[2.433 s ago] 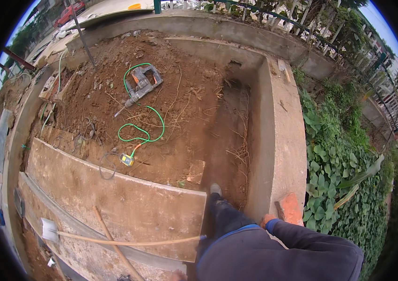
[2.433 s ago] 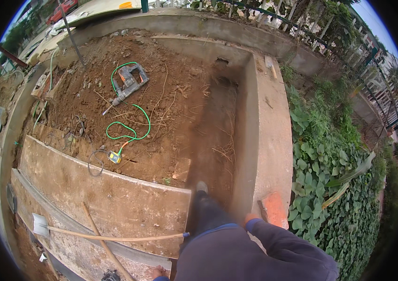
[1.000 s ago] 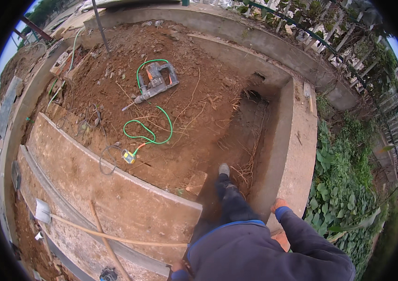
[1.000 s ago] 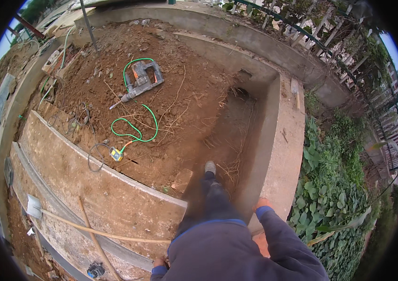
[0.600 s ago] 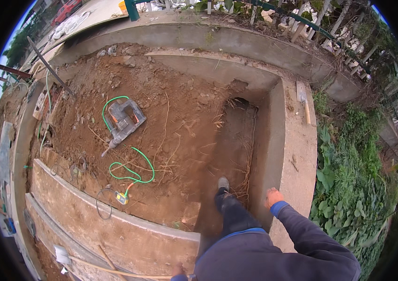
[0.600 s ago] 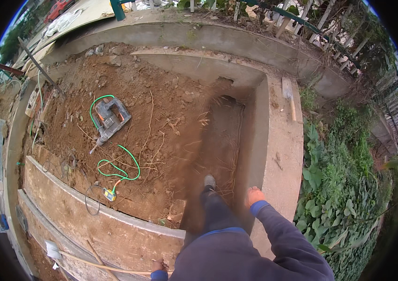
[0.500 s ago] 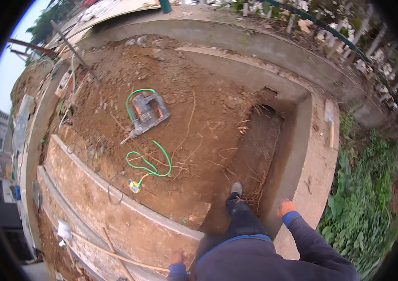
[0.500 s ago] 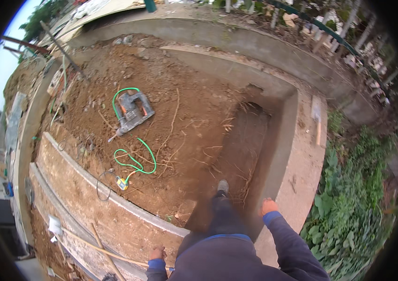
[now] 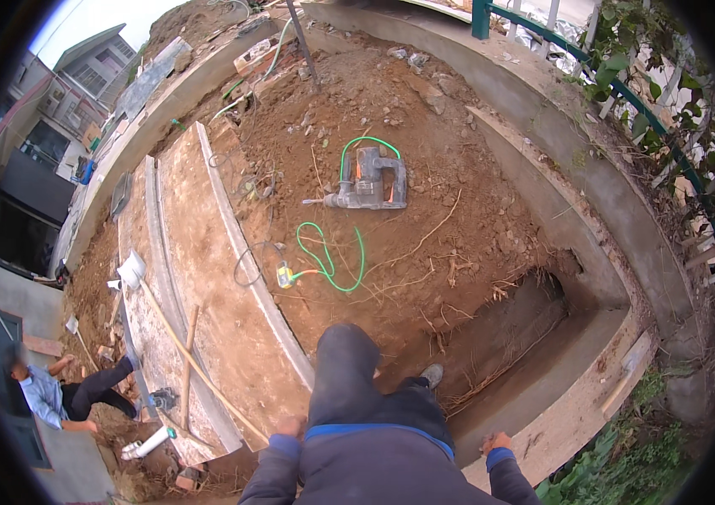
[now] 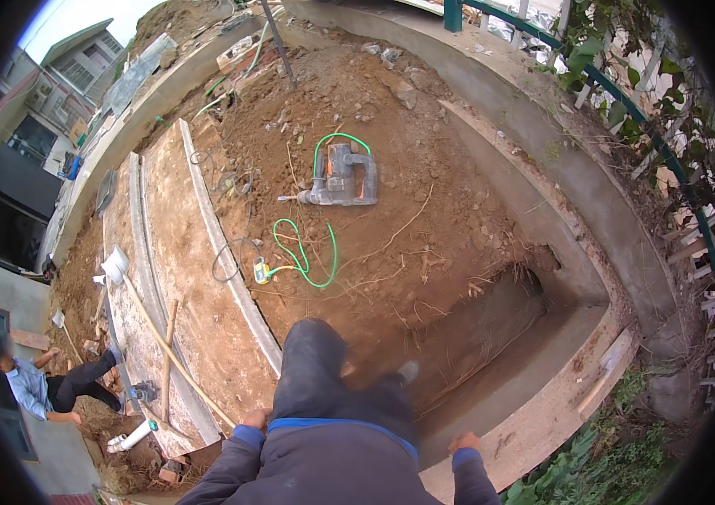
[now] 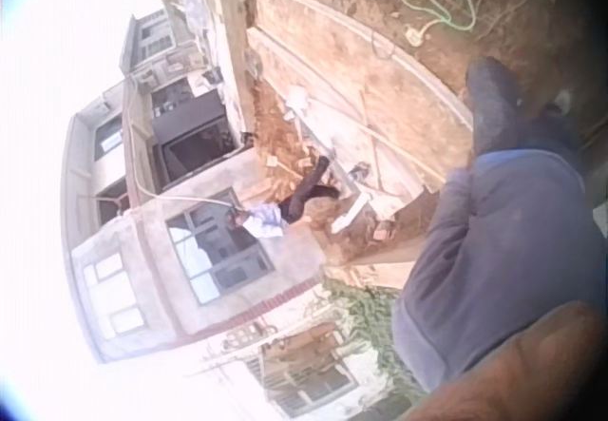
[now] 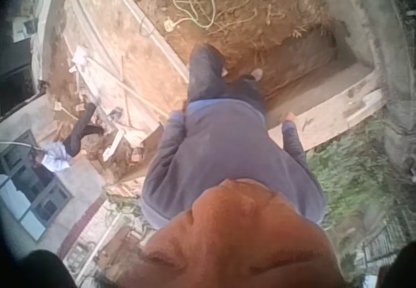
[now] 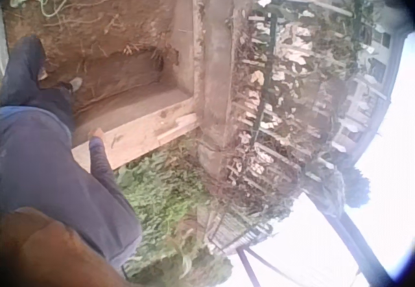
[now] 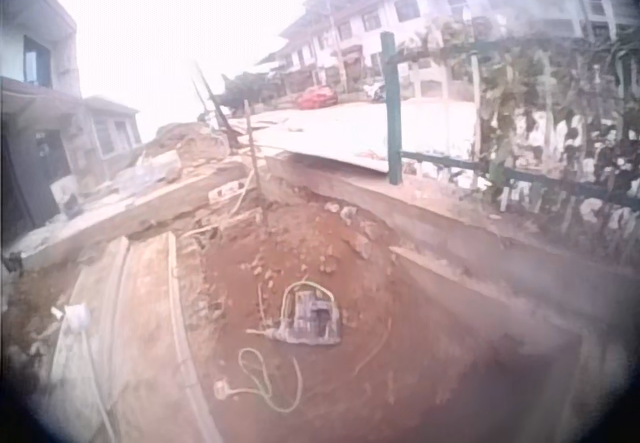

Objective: The person uses a hammer to tap a white PVC pipe into a trench alongside a brick-lined structure, then switches to a rotary hammer drill to enlarge a hole in the ground. A coworker assists by holding the pipe and moving bricks.

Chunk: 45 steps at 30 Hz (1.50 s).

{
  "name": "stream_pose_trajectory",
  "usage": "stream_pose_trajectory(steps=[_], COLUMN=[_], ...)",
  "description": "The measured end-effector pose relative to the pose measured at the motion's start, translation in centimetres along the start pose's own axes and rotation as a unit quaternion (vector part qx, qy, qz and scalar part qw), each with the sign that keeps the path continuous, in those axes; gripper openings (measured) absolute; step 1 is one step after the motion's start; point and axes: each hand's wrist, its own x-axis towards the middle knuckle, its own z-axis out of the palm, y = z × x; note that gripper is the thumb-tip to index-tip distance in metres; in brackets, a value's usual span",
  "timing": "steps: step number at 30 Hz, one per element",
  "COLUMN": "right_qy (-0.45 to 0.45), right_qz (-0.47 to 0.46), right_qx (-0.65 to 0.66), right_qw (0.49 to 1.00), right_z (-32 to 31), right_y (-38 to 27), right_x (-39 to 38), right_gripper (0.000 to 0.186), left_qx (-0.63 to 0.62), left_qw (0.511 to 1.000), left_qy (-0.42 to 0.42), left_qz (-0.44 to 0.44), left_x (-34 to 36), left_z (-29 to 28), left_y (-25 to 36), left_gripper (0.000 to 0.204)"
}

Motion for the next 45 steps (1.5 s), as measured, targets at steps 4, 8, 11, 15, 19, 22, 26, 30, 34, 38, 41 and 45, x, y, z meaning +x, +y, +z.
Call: stream_pose_trajectory(steps=[4,8,11,15,19,22,26,30,34,38,41,45], right_qy=[-0.018,0.102,0.151,0.171,0.19,0.212,0.304,0.254,0.183,0.11,0.029,-0.093], right_qz=[0.029,-0.145,-0.23,-0.323,-0.445,-0.498,-0.62,-0.522,-0.44,-0.458,-0.505,-0.574], right_qx=[0.006,-0.216,-0.14,-0.198,-0.272,-0.384,-0.498,-0.696,-0.777,-0.781,-0.756,-0.669], right_qw=[0.999,0.96,0.951,0.909,0.832,0.748,0.525,0.422,0.412,0.409,0.416,0.463], right_z=[-1.0,-1.9,-2.5,-2.8,-3.0,-2.7,-0.2,2.5,3.9,4.0,5.4,10.9], right_y=[-0.4,-3.8,-10.7,-26.0,-43.5,-56.2,-70.4,-78.5,-82.8,-84.5,-83.2,-81.5], right_x=[1.3,3.1,3.8,4.9,7.6,11.9,20.1,27.3,30.9,29.7,25.2,15.4], right_gripper=[0.026,0.018,0.018,0.018,0.015,0.021,0.033,0.044,0.048,0.037,0.047,0.049], left_qx=[-0.182,0.067,0.193,0.265,0.308,0.325,0.337,0.333,0.316,0.304,0.286,0.275], left_qw=[0.981,0.994,0.965,0.933,0.922,0.915,0.911,0.915,0.925,0.932,0.937,0.936], left_qy=[-0.056,-0.024,0.036,0.131,0.195,0.23,0.227,0.223,0.208,0.195,0.197,0.214], left_qz=[-0.046,0.08,0.176,0.205,0.129,0.063,0.066,0.055,0.035,0.03,0.037,0.051], left_x=[1.0,5.0,7.5,9.6,10.4,11.5,13.1,14.7,16.3,17.0,16.7,16.2], left_z=[2.9,4.1,5.6,8.8,10.3,8.8,6.1,3.3,0.7,-0.9,-0.8,-0.1], left_y=[5.5,12.0,16.6,23.9,28.9,31.0,32.6,33.9,34.6,34.7,34.6,34.1], left_gripper=[0.042,0.05,0.058,0.079,0.089,0.085,0.083,0.08,0.08,0.079,0.08,0.08])
